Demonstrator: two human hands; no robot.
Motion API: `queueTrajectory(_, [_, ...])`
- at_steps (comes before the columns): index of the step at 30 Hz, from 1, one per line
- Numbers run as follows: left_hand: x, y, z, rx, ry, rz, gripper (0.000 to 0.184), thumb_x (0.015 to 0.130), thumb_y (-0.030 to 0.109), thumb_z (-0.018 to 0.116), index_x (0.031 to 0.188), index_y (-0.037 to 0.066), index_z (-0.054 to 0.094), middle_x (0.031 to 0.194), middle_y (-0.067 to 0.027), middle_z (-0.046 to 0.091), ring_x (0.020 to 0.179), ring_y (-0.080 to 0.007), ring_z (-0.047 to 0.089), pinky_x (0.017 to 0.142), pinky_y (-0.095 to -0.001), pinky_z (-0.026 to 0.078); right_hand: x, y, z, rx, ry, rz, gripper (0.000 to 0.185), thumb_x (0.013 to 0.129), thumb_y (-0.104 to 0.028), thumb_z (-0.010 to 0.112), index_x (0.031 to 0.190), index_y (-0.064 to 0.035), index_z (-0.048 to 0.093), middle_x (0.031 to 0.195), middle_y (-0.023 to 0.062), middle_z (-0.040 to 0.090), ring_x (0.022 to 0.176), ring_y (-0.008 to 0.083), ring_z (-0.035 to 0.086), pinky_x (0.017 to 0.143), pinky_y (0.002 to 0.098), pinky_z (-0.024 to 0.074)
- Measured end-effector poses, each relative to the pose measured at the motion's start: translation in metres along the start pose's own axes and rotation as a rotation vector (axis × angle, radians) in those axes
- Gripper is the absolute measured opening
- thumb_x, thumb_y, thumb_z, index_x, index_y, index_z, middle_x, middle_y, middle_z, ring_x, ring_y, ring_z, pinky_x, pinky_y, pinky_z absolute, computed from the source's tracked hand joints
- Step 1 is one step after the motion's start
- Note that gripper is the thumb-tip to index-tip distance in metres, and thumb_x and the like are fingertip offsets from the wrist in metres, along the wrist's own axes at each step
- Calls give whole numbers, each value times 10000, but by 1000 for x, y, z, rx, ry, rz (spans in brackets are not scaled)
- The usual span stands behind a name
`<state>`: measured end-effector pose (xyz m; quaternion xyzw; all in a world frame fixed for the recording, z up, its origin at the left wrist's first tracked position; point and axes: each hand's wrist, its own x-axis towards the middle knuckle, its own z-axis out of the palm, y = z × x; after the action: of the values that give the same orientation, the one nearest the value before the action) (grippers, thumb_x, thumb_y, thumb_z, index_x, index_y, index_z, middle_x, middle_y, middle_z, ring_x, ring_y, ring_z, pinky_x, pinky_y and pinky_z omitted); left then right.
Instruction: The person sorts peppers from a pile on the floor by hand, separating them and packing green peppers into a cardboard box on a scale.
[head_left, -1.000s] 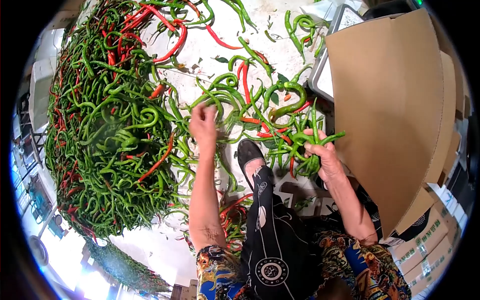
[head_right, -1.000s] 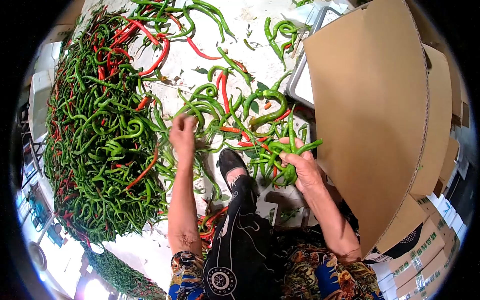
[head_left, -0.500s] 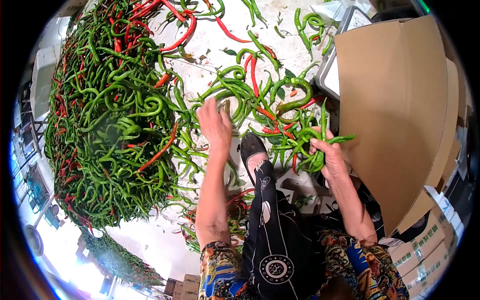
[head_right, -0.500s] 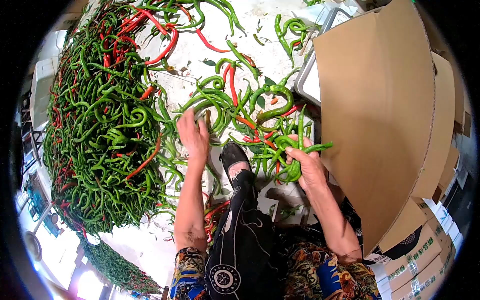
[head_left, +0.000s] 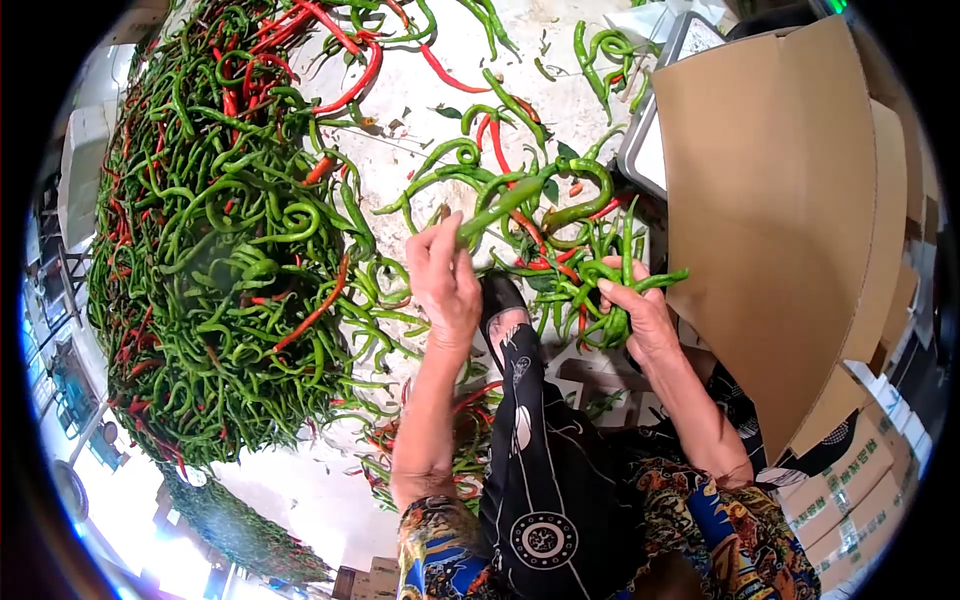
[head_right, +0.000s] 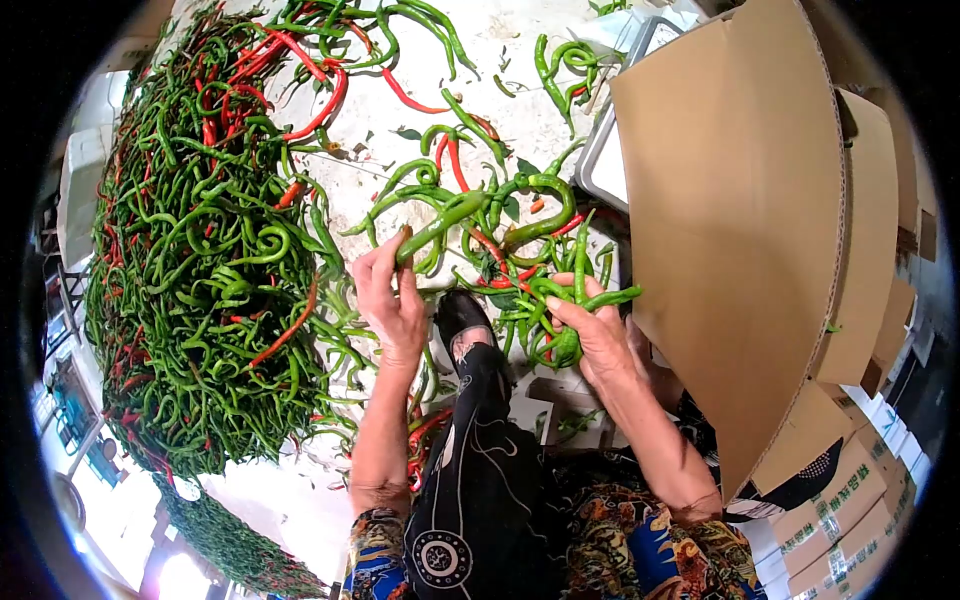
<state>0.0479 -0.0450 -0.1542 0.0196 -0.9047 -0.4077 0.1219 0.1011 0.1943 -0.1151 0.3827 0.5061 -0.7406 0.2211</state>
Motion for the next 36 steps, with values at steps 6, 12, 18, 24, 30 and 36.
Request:
queueTrajectory(6, [-17, 47, 35, -47, -341, 417, 387, 767, 32, 616, 1149, 89, 642, 867, -70, 608, 800, -266, 573, 662, -394, 439, -9, -9, 14, 191, -61, -48, 519, 838, -62, 709, 1301, -33, 476, 1106, 73, 592, 962, 134, 569, 876, 276, 473])
queueTrajectory(12, [-42, 58, 33, -299, -454, 403, 407, 721, 3, 639, 1121, 78, 633, 1048, -113, 613, 851, -304, 592, 744, -406, 494, -2, -2, -2, 238, 63, 23, 445, 830, -47, 695, 1237, -34, 514, 1090, 106, 630, 989, 177, 617, 893, 304, 508])
queueTrajectory(18, [-57, 16, -35, -318, -102, -521, 181, 903, -11, 588, 1077, -10, 636, 999, -79, 655, 893, -142, 623, 811, -282, 498, 3, -24, 1, 179, 56, -153, 442, 854, -56, 632, 1260, -5, 463, 1066, 152, 645, 1005, 214, 625, 907, 363, 523])
queueTrajectory(24, [-112, -79, -4, -152, -93, -646, 204, 848, 123, 672, 1013, 2, 663, 847, -116, 637, 763, -200, 598, 733, -322, 489, -20, -33, 17, -82, 47, -225, 343, 849, -102, 680, 1153, -10, 550, 947, 84, 622, 852, 152, 613, 786, 305, 508])
queueTrajectory(30, [-86, -61, 12, -42, -5, -712, 251, 776, 93, 732, 963, -12, 601, 852, -140, 561, 839, -284, 544, 761, -387, 444, -17, -27, 15, -50, 17, -137, 315, 838, -93, 697, 1125, -25, 585, 934, 69, 643, 782, 128, 599, 722, 280, 509])
queueTrajectory(36, [-74, -96, 0, 379, 112, -172, 247, 763, -14, 626, 1007, 11, 597, 982, -175, 553, 951, -361, 509, 855, -440, 408, -13, -14, 16, -59, -10, -14, 337, 817, -70, 722, 1127, -37, 593, 960, 62, 648, 779, 121, 605, 707, 270, 523])
